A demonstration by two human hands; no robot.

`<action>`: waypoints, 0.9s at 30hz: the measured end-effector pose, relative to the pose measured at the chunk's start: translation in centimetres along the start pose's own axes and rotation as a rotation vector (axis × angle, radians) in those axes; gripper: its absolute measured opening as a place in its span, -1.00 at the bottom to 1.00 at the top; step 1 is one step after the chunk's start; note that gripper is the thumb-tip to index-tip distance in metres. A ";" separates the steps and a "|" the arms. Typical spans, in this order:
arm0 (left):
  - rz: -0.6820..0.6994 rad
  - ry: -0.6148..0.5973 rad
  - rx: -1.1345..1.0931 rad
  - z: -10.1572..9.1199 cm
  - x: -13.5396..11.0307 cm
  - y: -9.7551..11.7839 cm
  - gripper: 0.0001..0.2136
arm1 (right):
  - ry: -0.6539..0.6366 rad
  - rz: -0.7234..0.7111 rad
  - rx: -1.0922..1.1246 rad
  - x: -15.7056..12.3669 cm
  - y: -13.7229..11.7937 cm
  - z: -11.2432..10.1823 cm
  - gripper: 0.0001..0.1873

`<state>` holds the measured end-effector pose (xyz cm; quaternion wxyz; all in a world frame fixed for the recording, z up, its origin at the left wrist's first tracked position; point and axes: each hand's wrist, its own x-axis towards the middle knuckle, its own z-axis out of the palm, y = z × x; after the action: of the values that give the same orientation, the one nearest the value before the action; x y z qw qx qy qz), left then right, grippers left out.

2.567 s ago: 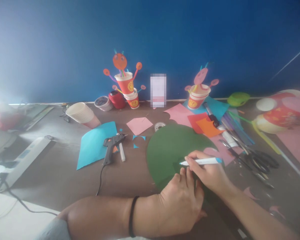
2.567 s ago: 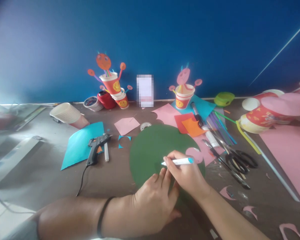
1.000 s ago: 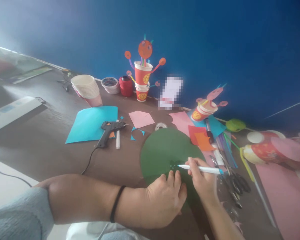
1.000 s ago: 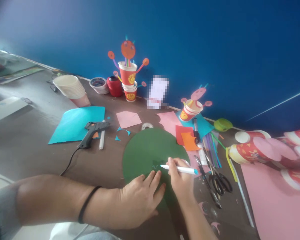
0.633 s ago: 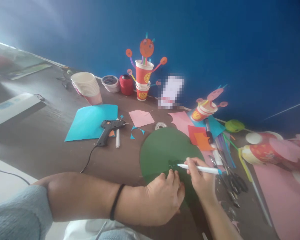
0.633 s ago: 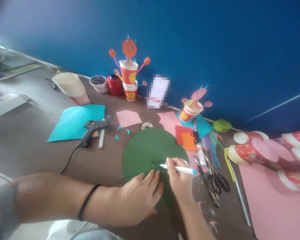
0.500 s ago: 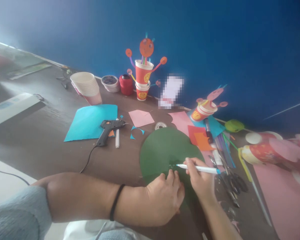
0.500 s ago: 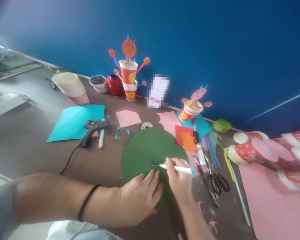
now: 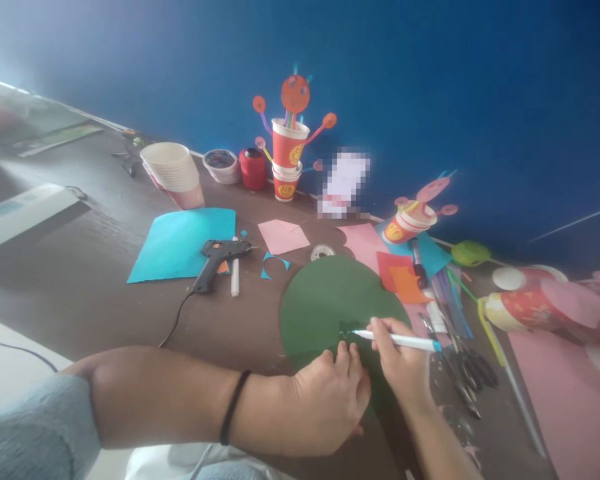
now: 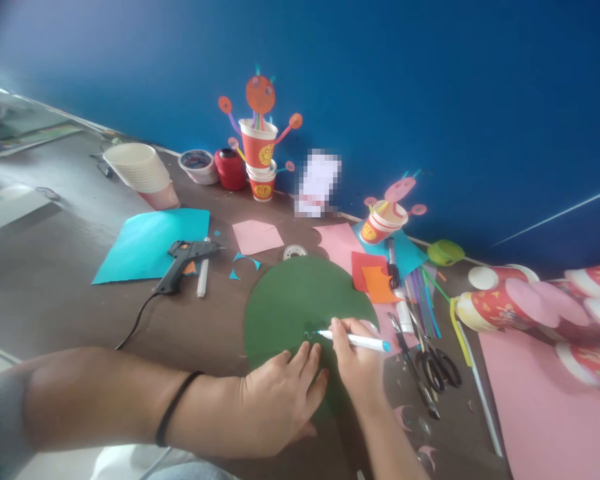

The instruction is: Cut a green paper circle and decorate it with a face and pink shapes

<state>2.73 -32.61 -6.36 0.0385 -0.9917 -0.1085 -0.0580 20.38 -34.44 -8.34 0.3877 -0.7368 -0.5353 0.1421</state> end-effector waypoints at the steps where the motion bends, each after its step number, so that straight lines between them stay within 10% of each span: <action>1: 0.000 0.000 -0.001 0.0 0.0 0.0 -0.44 | -0.001 0.000 -0.004 0.0 0.0 0.0 -0.63; 27: -0.007 -0.023 -0.023 -0.1 0.2 -0.2 -0.39 | 0.001 -0.061 -0.074 0.0 -0.1 0.1 -0.66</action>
<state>2.91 -32.41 -6.25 0.0255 -0.9923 -0.1116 -0.0479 20.29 -34.37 -8.36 0.3647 -0.7341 -0.5622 0.1100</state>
